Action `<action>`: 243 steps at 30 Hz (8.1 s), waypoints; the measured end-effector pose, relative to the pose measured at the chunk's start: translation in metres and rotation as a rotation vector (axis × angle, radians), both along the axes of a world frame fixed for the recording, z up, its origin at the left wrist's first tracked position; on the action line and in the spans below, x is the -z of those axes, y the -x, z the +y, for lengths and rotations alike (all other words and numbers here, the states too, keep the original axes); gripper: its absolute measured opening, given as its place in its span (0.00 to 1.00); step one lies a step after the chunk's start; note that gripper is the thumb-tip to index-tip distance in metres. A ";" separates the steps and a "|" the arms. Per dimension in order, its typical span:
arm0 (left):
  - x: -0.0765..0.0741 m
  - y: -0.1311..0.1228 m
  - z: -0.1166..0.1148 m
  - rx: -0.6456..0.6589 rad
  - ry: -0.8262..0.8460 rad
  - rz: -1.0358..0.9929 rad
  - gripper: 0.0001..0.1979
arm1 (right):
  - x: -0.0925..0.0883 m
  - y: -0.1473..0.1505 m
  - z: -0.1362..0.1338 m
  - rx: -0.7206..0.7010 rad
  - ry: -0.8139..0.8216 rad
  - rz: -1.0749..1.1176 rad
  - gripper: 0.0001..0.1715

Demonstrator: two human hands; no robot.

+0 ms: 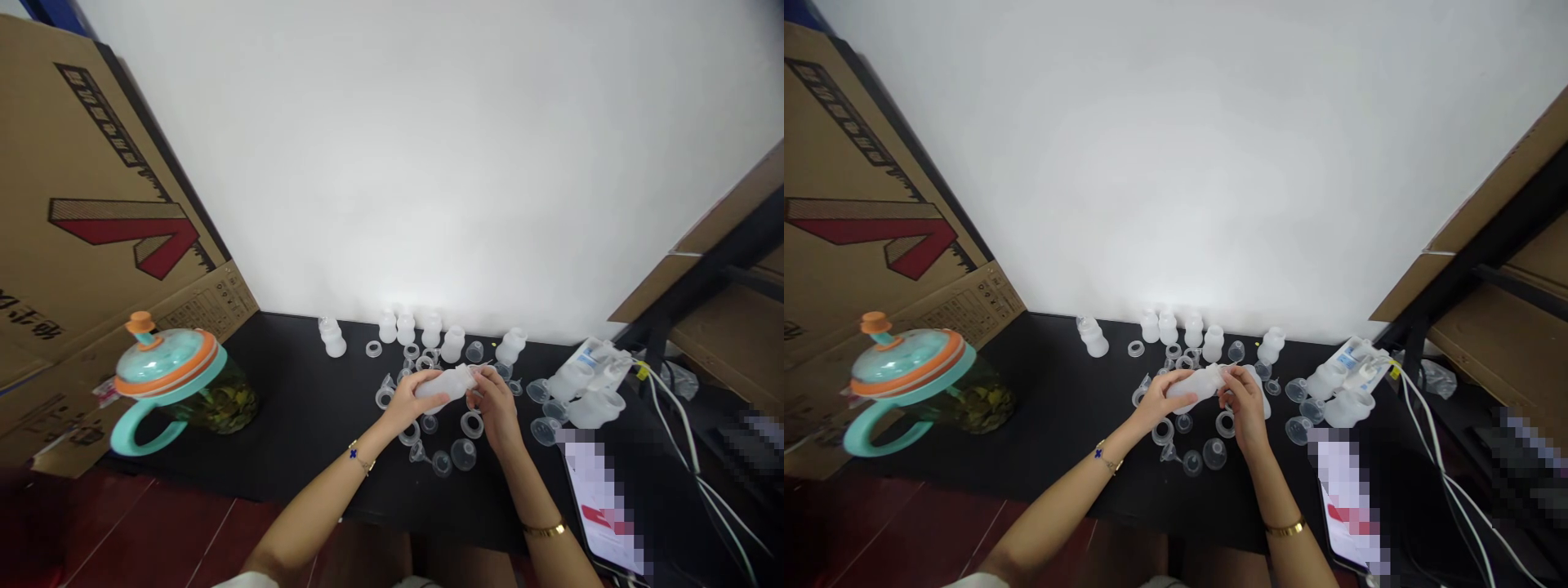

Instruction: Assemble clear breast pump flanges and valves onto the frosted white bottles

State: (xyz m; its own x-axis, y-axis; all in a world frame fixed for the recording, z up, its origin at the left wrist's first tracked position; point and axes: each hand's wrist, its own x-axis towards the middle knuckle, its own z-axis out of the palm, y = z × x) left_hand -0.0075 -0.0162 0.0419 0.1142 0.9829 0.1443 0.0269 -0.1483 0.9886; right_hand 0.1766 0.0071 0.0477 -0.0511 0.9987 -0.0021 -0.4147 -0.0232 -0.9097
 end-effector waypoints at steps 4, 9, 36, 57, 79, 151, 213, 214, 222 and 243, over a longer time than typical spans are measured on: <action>0.001 -0.001 -0.001 -0.032 -0.018 0.039 0.26 | 0.002 0.000 0.001 0.004 0.005 0.001 0.16; -0.001 -0.001 -0.004 -0.080 -0.060 0.085 0.26 | 0.002 0.000 0.001 0.015 0.004 0.002 0.15; -0.005 -0.003 -0.006 -0.154 -0.131 0.183 0.23 | 0.011 0.000 0.005 0.023 0.043 0.010 0.16; -0.003 0.002 0.001 0.154 0.280 -0.228 0.22 | 0.005 0.000 0.004 -0.024 0.036 -0.003 0.18; 0.000 -0.002 -0.001 -0.013 0.038 0.014 0.26 | 0.006 0.000 0.005 0.005 0.059 0.002 0.18; -0.004 -0.003 -0.005 0.017 0.013 0.031 0.25 | 0.004 0.000 0.004 0.061 0.011 -0.020 0.17; -0.004 -0.004 -0.005 0.062 -0.040 0.079 0.26 | 0.002 0.000 0.002 0.050 0.027 -0.077 0.17; -0.003 -0.004 -0.005 0.061 -0.042 0.085 0.26 | 0.003 0.000 0.002 0.052 0.024 -0.074 0.17; -0.001 -0.006 -0.006 0.028 -0.059 0.112 0.27 | 0.005 0.000 0.003 0.062 0.011 -0.062 0.17; -0.003 -0.009 -0.010 -0.010 -0.139 0.178 0.25 | 0.003 -0.001 0.001 0.070 -0.007 -0.106 0.17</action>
State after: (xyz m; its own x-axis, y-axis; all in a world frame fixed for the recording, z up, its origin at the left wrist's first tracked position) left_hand 0.0016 -0.0266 0.0449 0.1402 0.9561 0.2573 0.2008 -0.2819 0.9382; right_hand 0.1772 0.0084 0.0449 0.0190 0.9998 0.0032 -0.3168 0.0090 -0.9485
